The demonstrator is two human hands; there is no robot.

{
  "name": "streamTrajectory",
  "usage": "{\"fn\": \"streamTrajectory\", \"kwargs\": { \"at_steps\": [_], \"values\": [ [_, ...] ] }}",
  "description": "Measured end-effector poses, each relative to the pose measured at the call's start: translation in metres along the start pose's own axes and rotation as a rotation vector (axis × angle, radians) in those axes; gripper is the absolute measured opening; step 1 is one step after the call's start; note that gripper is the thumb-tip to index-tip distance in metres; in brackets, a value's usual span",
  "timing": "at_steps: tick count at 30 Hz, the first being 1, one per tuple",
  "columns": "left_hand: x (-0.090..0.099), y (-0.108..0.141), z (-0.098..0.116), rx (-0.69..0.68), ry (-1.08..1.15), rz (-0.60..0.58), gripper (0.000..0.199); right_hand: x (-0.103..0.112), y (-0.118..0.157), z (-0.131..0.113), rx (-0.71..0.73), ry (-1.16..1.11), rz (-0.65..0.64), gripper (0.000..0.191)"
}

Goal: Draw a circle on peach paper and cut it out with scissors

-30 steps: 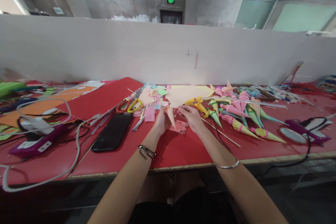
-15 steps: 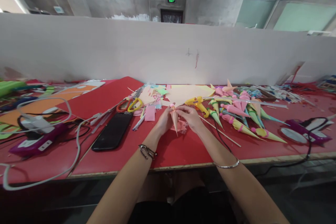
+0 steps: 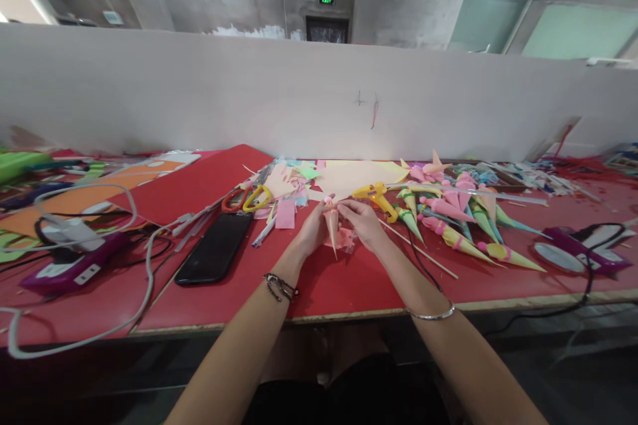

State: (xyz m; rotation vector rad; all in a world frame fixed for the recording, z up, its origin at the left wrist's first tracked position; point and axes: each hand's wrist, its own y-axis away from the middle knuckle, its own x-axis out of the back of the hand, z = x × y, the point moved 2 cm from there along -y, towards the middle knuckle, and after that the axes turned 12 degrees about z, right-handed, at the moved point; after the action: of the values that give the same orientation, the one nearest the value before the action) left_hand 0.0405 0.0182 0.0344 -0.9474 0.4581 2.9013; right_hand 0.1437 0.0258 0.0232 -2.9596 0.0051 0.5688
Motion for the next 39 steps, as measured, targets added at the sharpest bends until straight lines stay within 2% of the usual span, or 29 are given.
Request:
{"fn": "streamTrajectory", "kwargs": {
  "at_steps": [3,12,19,26,32,36,39],
  "values": [
    [0.000,-0.002,-0.001,-0.070,-0.061,-0.031,0.042,-0.001,0.003,-0.004,0.010,0.049,0.011,0.017],
    [0.001,-0.001,-0.001,-0.080,-0.081,-0.039,0.040,-0.002,0.005,-0.005,0.003,0.063,-0.003,0.017],
    [0.002,-0.001,-0.001,-0.063,-0.160,-0.041,0.048,-0.001,0.003,-0.003,0.033,0.083,-0.026,0.015],
    [0.003,-0.003,-0.001,-0.098,-0.098,-0.063,0.049,-0.003,0.004,-0.005,0.032,0.062,-0.021,0.017],
    [0.002,-0.003,-0.001,-0.070,-0.062,-0.046,0.045,-0.005,0.007,-0.009,0.082,0.139,-0.028,0.014],
    [0.003,-0.003,-0.001,-0.101,-0.053,-0.024,0.038,-0.006,0.005,-0.011,0.047,0.121,0.018,0.013],
    [0.005,-0.004,-0.002,-0.098,-0.089,-0.037,0.041,-0.005,0.002,-0.012,0.075,0.133,0.081,0.014]
  ]
}}
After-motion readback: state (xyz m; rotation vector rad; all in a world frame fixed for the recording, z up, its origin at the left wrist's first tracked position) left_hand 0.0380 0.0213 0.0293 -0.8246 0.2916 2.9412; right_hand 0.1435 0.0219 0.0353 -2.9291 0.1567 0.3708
